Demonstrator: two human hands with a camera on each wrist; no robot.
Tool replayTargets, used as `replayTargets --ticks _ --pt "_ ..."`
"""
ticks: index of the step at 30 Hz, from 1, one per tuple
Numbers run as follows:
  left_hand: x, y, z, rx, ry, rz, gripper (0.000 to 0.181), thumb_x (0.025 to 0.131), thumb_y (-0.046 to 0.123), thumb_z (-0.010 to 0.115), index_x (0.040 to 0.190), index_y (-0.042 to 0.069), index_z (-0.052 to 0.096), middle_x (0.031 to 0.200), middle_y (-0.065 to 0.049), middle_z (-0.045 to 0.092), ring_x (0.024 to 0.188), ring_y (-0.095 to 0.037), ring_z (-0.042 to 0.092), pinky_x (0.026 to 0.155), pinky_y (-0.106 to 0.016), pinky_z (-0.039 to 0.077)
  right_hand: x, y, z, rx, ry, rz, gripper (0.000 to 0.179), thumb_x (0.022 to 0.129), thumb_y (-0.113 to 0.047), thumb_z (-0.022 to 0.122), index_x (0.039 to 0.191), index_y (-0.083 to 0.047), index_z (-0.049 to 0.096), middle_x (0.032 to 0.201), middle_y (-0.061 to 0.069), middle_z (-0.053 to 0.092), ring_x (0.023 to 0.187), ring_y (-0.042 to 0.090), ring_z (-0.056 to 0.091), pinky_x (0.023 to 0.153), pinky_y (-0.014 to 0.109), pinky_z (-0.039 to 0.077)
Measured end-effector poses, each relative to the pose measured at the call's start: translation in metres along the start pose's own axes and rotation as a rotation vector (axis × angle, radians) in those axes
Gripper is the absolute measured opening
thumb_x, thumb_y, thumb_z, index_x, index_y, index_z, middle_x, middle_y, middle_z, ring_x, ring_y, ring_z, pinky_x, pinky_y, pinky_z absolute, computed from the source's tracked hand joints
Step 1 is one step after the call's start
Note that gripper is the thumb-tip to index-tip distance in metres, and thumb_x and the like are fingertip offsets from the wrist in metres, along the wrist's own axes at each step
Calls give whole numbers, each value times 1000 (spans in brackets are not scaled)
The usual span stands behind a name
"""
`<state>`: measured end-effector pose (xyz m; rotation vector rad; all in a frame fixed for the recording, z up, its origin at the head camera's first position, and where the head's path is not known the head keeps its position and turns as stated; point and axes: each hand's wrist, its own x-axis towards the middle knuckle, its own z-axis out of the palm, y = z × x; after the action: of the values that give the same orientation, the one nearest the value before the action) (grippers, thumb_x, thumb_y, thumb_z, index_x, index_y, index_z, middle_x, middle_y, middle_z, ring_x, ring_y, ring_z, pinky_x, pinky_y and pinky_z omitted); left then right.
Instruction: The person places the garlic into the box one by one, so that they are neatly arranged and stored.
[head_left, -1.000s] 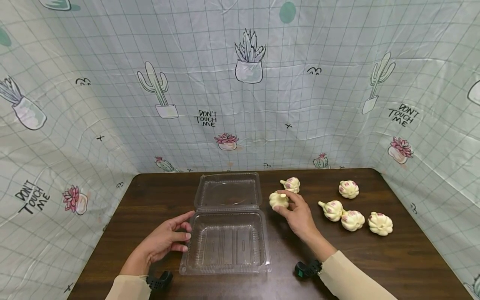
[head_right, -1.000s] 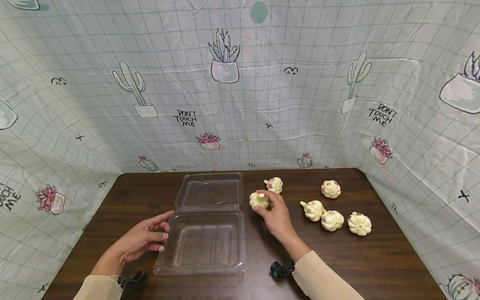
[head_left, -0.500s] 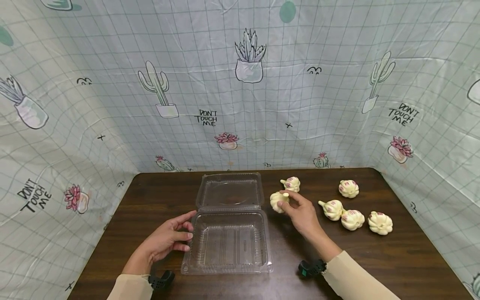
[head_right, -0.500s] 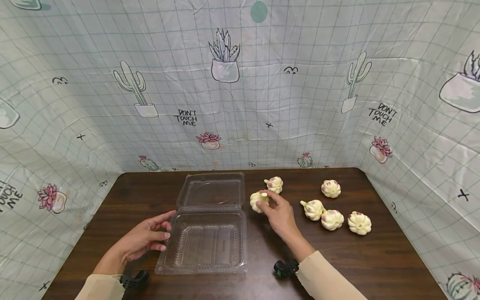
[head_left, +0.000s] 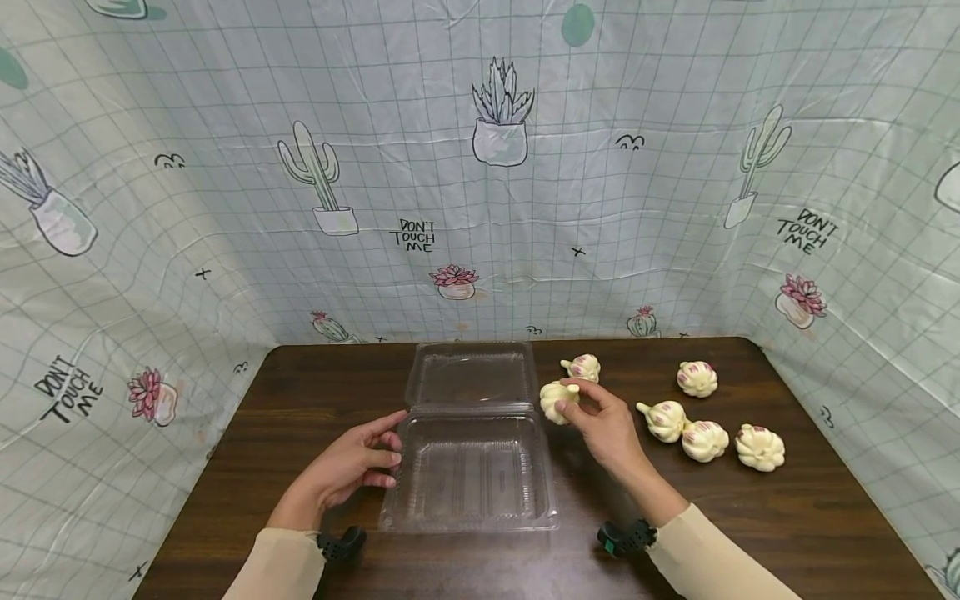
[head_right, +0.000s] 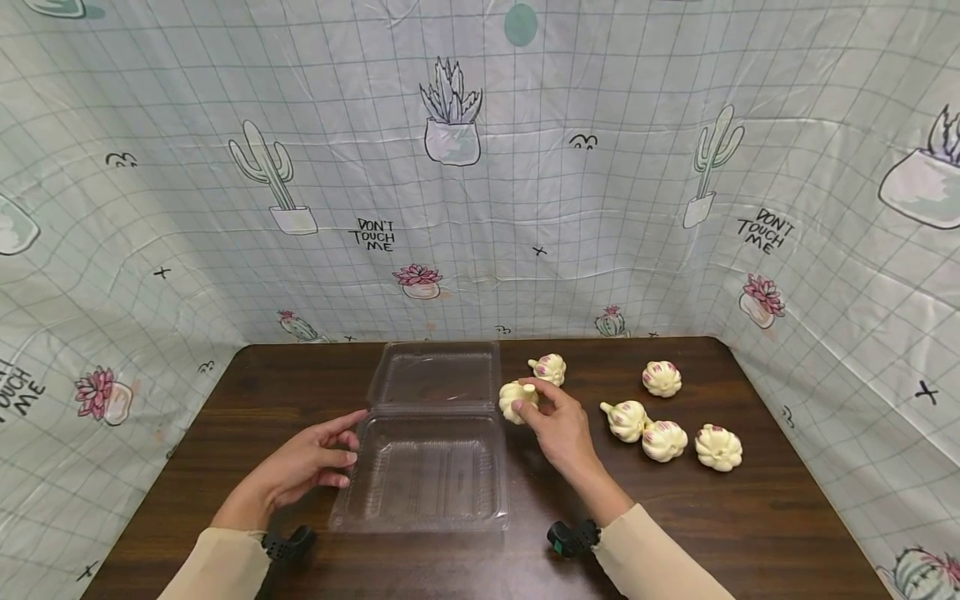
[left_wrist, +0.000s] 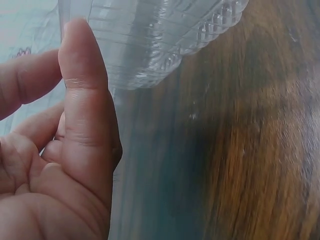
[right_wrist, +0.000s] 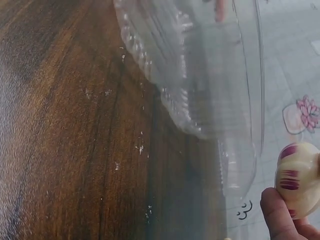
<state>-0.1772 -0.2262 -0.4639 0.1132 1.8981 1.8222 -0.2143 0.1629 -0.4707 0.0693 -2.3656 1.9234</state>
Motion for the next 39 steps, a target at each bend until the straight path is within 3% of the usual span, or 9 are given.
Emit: replayTargets --ticks 9,17,22,32,39 --pt "8 -2 6 -4 18 25 74 105 0 58 169 7 21 114 -10 47 83 -17 56 72 -27 63 -1 -8 0 -17 8 -14 37 97 -6 75 133 -1 70 128 26 69 92 -1 71 74 18 60" --pt "5 -1 8 -16 -27 19 81 104 -2 60 170 8 16 124 -15 44 89 -19 57 82 -37 66 -3 -30 8 -109 -28 -14 36 97 -10 76 132 -4 72 134 22 69 116 29 72 76 14 57" --pt "6 -2 10 -30 -41 31 84 101 -5 62 170 9 17 119 -13 47 84 -18 58 77 -36 66 -7 -47 26 -106 -98 -17 37 95 -6 77 132 -5 72 134 21 67 113 30 73 75 17 56" --pt "9 -3 12 -36 -18 28 83 100 -8 61 170 10 20 115 -12 47 77 -17 62 72 -30 65 -18 -61 77 50 -278 27 41 97 -4 74 137 -2 68 137 24 64 105 31 76 78 39 67" --pt "11 -6 13 -31 -12 34 83 100 -8 63 170 9 21 120 -14 45 77 -17 61 72 -30 65 -23 -55 99 6 -287 24 35 95 -2 75 130 1 70 124 22 68 94 23 75 76 38 66"
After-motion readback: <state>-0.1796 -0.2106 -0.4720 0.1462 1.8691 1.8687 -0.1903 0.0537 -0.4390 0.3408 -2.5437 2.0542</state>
